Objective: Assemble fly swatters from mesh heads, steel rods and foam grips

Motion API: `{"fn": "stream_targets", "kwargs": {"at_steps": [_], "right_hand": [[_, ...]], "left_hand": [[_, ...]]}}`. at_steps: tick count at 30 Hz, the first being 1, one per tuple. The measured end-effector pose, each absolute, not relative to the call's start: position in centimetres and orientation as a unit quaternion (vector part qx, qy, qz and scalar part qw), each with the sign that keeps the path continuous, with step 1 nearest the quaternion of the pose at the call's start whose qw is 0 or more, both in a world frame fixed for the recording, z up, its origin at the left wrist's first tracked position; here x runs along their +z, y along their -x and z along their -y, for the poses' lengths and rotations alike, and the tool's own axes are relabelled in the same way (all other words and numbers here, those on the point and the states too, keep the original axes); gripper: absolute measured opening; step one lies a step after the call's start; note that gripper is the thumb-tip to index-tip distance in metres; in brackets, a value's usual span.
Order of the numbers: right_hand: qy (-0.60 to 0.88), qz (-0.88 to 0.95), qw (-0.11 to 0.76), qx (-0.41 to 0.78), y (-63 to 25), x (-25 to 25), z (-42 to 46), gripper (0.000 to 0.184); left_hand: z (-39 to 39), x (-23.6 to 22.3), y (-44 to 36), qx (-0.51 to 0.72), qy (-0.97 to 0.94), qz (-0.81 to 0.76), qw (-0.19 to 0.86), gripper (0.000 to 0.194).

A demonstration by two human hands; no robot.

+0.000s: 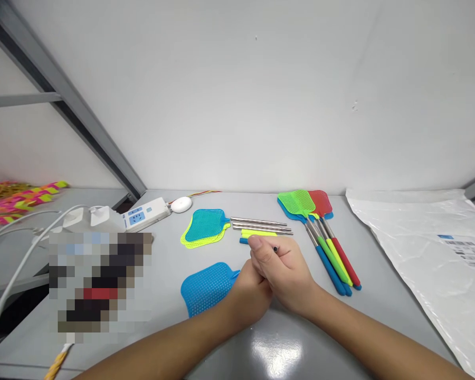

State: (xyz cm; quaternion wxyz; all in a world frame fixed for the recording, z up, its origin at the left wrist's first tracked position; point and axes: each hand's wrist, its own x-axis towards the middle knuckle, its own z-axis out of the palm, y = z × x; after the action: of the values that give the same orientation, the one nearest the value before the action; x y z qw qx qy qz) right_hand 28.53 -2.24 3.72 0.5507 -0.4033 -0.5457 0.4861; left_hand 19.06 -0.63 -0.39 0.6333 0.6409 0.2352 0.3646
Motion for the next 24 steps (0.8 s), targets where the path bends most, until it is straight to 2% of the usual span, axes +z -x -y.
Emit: {"fn": "stream_targets", "kwargs": {"at_steps": [5, 9, 13, 16, 19, 21, 24], "right_hand": [[0.409, 0.548, 0.561, 0.466, -28.5, 3.2, 2.1, 0.047], [0.454, 0.572, 0.558, 0.393, -28.3, 2.6, 2.4, 0.03], [0.488, 0.665, 0.503, 0.258, -28.6, 2.6, 2.6, 0.012], [0.504, 0.719, 0.446, 0.173, -29.5, 2.7, 2.6, 0.013], [0.496, 0.761, 0.386, 0.159, -30.6, 2.6, 2.7, 0.014], [0.475, 0.78, 0.376, 0.16, -31.4, 2.4, 3.1, 0.017], [0.454, 0.746, 0.452, 0.182, -32.3, 2.3, 3.8, 0.018]], "left_hand": [[0.4, -0.8, -19.1, 0.359, -0.637, -0.248, 0.636, 0.023], [0.4, -0.9, -19.1, 0.386, -0.62, -0.245, 0.638, 0.018], [0.4, -0.5, -19.2, 0.398, -0.61, -0.216, 0.65, 0.018], [0.2, 0.2, -19.1, 0.397, -0.623, -0.195, 0.645, 0.025], [0.0, 1.0, -18.7, 0.388, -0.694, -0.188, 0.576, 0.032], [-0.1, 1.5, -18.2, 0.351, -0.764, -0.196, 0.504, 0.034], [-0.6, 2.7, -17.2, 0.276, -0.837, -0.204, 0.427, 0.038]]}}
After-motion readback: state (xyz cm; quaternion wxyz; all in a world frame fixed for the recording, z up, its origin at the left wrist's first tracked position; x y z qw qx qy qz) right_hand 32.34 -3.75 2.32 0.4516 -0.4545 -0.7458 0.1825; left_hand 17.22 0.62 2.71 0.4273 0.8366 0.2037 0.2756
